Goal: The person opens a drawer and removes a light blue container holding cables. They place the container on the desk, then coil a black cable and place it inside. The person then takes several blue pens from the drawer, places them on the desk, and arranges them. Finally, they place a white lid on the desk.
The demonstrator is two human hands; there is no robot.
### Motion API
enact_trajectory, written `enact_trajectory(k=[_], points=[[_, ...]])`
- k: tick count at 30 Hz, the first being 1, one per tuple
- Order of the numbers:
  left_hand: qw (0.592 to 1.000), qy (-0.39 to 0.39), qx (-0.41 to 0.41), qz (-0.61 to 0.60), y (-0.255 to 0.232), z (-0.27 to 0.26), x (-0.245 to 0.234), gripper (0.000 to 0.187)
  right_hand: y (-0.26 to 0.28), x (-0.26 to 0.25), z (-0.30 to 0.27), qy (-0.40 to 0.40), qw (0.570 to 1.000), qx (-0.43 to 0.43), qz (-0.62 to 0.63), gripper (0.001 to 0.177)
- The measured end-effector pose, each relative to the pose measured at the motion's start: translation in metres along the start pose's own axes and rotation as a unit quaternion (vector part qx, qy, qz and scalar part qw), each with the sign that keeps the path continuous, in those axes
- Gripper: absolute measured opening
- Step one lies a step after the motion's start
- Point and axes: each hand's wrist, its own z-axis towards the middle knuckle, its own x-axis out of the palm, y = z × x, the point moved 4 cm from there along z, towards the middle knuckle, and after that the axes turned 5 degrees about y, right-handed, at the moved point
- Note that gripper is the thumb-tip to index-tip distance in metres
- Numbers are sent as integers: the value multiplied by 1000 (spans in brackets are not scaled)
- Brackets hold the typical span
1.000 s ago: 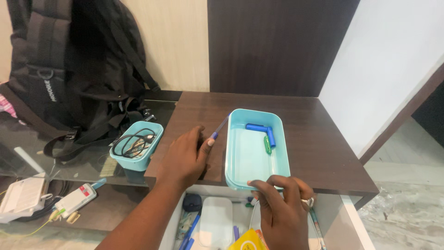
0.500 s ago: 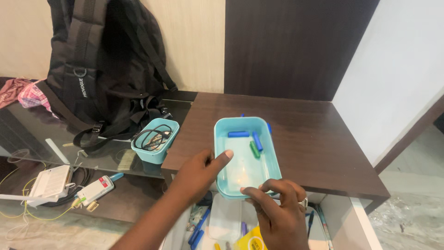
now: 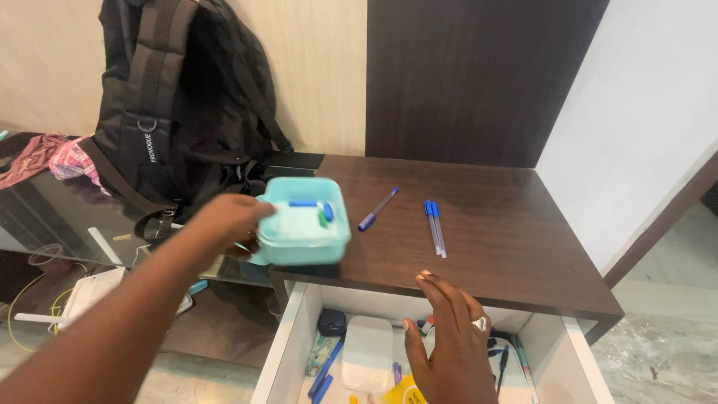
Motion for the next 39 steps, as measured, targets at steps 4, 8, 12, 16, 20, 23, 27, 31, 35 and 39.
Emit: enact_trajectory(k=[4, 8, 12, 16, 20, 23, 27, 31, 35, 39], points=[[994, -54, -38, -91, 11, 19, -36, 36, -6, 5, -1, 33, 999, 26, -18, 64], [986, -93, -60, -128, 18, 41, -40, 44, -6, 9, 0, 27, 999, -13, -28, 60], [988, -93, -40, -117, 14, 70, -31, 44, -13, 15, 1, 48, 999, 22, 1, 61], [990, -135, -20, -31, 2, 90, -21, 44, -24, 21, -3, 37, 999, 24, 6, 53], [982, -182, 34, 24, -16, 90, -21, 29, -31, 29, -1, 38, 999, 3, 23, 45], [973, -204, 0, 113, -25, 93, -19, 19, -32, 38, 1, 54, 998, 20, 20, 45], [973, -207, 35, 98, -28, 111, -15, 23, -29, 37, 5, 55, 998, 21, 29, 39], [941, -245, 191, 137, -35, 121, -4, 24, -22, 25, 12, 76, 996, 46, 29, 42], [810, -281, 423, 294, -55, 81, 31, 24, -10, 15, 18, 50, 997, 31, 41, 35], [811, -207, 449, 312, -50, 37, 89, 21, -1, 8, 15, 24, 999, -7, 43, 27]])
